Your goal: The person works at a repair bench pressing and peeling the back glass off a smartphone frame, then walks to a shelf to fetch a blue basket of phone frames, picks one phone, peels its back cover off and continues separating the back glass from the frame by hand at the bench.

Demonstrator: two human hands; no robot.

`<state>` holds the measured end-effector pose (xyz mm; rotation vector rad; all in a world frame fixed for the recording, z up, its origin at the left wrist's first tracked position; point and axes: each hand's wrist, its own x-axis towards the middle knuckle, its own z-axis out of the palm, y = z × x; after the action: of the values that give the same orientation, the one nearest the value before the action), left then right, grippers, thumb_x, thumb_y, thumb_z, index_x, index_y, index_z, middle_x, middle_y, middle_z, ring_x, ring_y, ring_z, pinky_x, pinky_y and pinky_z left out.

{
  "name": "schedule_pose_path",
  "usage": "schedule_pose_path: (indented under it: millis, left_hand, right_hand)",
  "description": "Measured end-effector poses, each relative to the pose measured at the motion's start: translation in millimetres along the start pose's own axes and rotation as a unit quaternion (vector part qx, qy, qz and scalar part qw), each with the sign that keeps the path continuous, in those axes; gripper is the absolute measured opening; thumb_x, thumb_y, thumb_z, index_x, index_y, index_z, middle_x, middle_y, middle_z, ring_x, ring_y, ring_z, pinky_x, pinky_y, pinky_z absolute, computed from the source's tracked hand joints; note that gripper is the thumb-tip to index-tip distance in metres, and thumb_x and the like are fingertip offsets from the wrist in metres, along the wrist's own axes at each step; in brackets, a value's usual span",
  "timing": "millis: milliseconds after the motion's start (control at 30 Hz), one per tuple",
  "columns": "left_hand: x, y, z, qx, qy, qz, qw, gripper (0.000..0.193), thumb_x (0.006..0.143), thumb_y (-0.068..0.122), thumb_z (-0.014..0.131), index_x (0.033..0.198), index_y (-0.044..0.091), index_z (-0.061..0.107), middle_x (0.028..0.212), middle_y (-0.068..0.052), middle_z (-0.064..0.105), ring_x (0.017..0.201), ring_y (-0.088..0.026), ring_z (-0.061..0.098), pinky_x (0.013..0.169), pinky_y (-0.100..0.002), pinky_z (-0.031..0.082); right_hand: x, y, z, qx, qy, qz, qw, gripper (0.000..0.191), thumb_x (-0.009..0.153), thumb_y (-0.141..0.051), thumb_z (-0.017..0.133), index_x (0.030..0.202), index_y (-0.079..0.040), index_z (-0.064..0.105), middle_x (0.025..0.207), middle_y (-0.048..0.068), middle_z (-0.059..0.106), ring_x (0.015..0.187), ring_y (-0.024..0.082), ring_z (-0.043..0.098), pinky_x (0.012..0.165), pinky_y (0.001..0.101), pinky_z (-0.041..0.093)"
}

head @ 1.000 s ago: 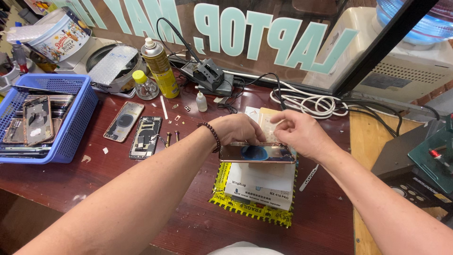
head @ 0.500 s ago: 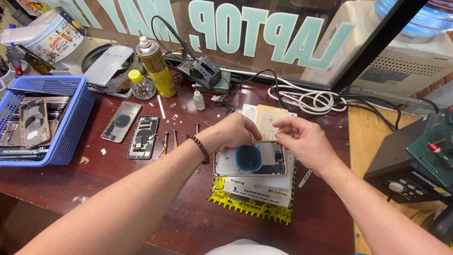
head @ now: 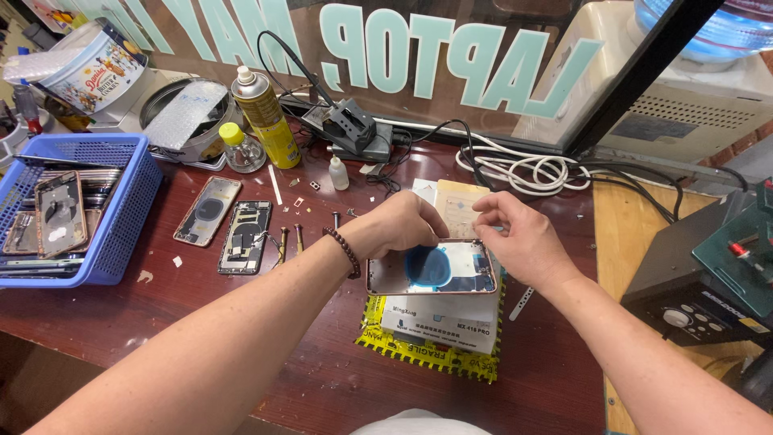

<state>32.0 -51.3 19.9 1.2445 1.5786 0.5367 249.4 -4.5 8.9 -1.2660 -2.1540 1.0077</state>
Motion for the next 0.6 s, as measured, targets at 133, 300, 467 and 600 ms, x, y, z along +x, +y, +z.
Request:
schedule_pose_path:
  millis: [133,300,467,600]
  left_hand:
    - [-0.2,4.4,7.2,0.035,0.022,0.005,0.999,0.021,0.078,0.003,0.076,0.097,0.007,0.083,0.090,-0.011,0.079,0.082,-0.017,0.071,0.075,-0.032,0.058]
    - [0.5,2.2,15.5,0.076,0.031,0.025,0.996,0.020,0.077,0.003,0.073,0.093,0.009,0.084,0.089,-0.013,0.080,0.080,-0.018,0.073,0.075,-0.031,0.059]
    - [4.5,-0.7,16.7,0.085,0.030,0.032,0.995,0.023,0.076,0.003,0.074,0.096,0.010,0.083,0.089,-0.011,0.079,0.080,-0.017,0.073,0.073,-0.031,0.059]
    - [8.4,-2.6,16.3,0.075,0.025,0.019,0.997,0.025,0.076,0.002,0.073,0.097,0.010,0.083,0.089,-0.011,0.079,0.080,-0.017,0.073,0.073,-0.031,0.059]
  right_hand:
    - [-0.2,-5.9,-2.2,-0.001,-0.001,0.006,1.000,0.028,0.088,-0.016,0.069,0.115,-0.009,0.067,0.095,0.004,0.078,0.088,0.011,0.074,0.083,0.0285,0.059]
    - [-2.7,-13.5,-3.9,-0.007,0.017,-0.007,1.000,0.031,0.086,-0.015,0.072,0.117,-0.009,0.068,0.090,0.005,0.078,0.081,0.012,0.072,0.078,0.0298,0.058]
    - [-4.4,-17.5,-4.8,0.028,-0.012,0.004,1.000,0.034,0.085,-0.011,0.070,0.119,-0.010,0.067,0.090,0.003,0.078,0.078,0.010,0.072,0.073,0.0293,0.060]
    - [-3.0,-15.2,-0.5,0.047,-0.034,0.015,0.998,0.035,0.087,-0.010,0.068,0.121,-0.011,0.066,0.090,0.004,0.076,0.078,0.011,0.071,0.070,0.0311,0.061]
